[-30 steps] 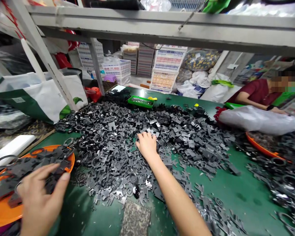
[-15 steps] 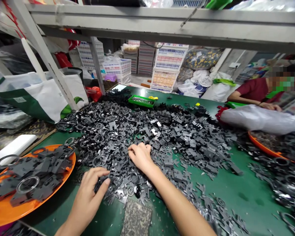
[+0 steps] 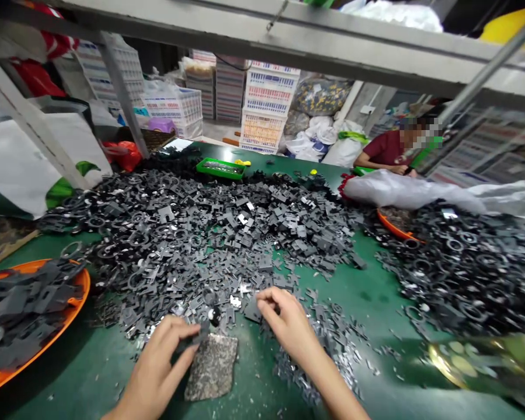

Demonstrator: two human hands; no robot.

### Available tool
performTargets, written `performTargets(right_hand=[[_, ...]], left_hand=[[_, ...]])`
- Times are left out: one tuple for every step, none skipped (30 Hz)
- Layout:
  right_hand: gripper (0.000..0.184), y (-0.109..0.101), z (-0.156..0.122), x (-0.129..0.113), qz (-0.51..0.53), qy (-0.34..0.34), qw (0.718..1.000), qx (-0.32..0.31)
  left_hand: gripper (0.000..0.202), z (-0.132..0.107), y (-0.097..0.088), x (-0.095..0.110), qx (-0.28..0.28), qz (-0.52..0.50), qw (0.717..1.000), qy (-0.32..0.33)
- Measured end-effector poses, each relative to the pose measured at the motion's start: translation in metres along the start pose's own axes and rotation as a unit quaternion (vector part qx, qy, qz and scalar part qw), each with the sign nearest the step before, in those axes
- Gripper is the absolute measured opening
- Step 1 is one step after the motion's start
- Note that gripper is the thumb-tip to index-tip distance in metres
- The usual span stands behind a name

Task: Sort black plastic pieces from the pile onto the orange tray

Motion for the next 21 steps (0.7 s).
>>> performTargets(right_hand=[[0.019, -0.003, -0.010, 0.009, -0.045, 0.004, 0.999, -0.015], [0.018, -0.003, -0.020, 0.015, -0.087, 0.001, 0.996, -0.036], [0.016, 0.000, -0.029, 0.019, -0.123, -0.005, 0.991, -0.056], [0.015, 0.004, -0.037, 0.020, -0.155, -0.016, 0.985, -0.070], [0.016, 0.009, -0.043, 0.021, -0.186, -0.029, 0.979, -0.074], [0.017, 0.013, -0.048, 0.020, -0.218, -0.046, 0.972, -0.070], [0.018, 0.017, -0.050, 0.018, -0.248, -0.063, 0.965, -0.061], [0.018, 0.021, -0.051, 0.016, -0.274, -0.080, 0.957, -0.052], [0.017, 0.025, -0.051, 0.015, -0.295, -0.096, 0.950, -0.042], [0.017, 0.028, -0.050, 0.014, -0.310, -0.110, 0.944, -0.033], [0.017, 0.030, -0.050, 0.014, -0.318, -0.121, 0.940, -0.024], [0.018, 0.031, -0.049, 0.014, -0.322, -0.127, 0.938, -0.016], [0.019, 0.032, -0.049, 0.014, -0.319, -0.130, 0.939, -0.010], [0.019, 0.033, -0.049, 0.014, -0.307, -0.128, 0.943, -0.008], [0.019, 0.034, -0.049, 0.014, -0.285, -0.123, 0.951, -0.009], [0.019, 0.036, -0.050, 0.014, -0.256, -0.115, 0.960, -0.014], [0.019, 0.037, -0.051, 0.014, -0.222, -0.106, 0.969, -0.018], [0.018, 0.038, -0.052, 0.013, -0.187, -0.098, 0.977, -0.020], [0.018, 0.039, -0.053, 0.011, -0.156, -0.091, 0.983, -0.018], [0.018, 0.039, -0.055, 0.009, -0.130, -0.084, 0.988, -0.015], [0.017, 0.039, -0.055, 0.007, -0.108, -0.078, 0.991, -0.012]], left_hand=[[0.024, -0.010, 0.011, 0.007, -0.023, 0.031, 0.998, 0.048], [0.025, -0.020, 0.022, 0.012, -0.039, 0.056, 0.994, 0.088], [0.023, -0.029, 0.031, 0.016, -0.047, 0.078, 0.989, 0.117], [0.020, -0.037, 0.040, 0.019, -0.047, 0.097, 0.985, 0.136], [0.019, -0.042, 0.046, 0.021, -0.040, 0.113, 0.982, 0.147], [0.020, -0.046, 0.050, 0.023, -0.032, 0.126, 0.980, 0.153], [0.022, -0.048, 0.053, 0.026, -0.024, 0.133, 0.978, 0.156], [0.024, -0.048, 0.053, 0.028, -0.017, 0.134, 0.979, 0.156], [0.026, -0.047, 0.051, 0.029, -0.012, 0.128, 0.980, 0.152], [0.027, -0.044, 0.047, 0.031, -0.010, 0.116, 0.982, 0.148], [0.027, -0.040, 0.042, 0.033, -0.014, 0.100, 0.984, 0.144], [0.025, -0.033, 0.038, 0.034, -0.024, 0.086, 0.986, 0.138], [0.022, -0.024, 0.033, 0.035, -0.038, 0.078, 0.988, 0.128], [0.019, -0.014, 0.028, 0.034, -0.052, 0.080, 0.989, 0.114], [0.018, -0.002, 0.025, 0.032, -0.068, 0.094, 0.988, 0.097], [0.021, 0.010, 0.022, 0.029, -0.080, 0.118, 0.987, 0.075], [0.024, 0.022, 0.021, 0.026, -0.093, 0.144, 0.984, 0.057], [0.025, 0.034, 0.024, 0.023, -0.109, 0.165, 0.979, 0.043], [0.024, 0.044, 0.028, 0.022, -0.124, 0.177, 0.976, 0.037], [0.021, 0.052, 0.034, 0.021, -0.138, 0.183, 0.973, 0.035], [0.020, 0.058, 0.042, 0.021, -0.148, 0.182, 0.972, 0.035]])
Point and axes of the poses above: each hand's wrist, its own z-axis towards the middle knuckle, its own y-axis out of the palm, x = y × z, the point moved 9 cm from there along z, towards the middle knuckle, and after that the axes turned 3 degrees about y, right-handed, at the moved point
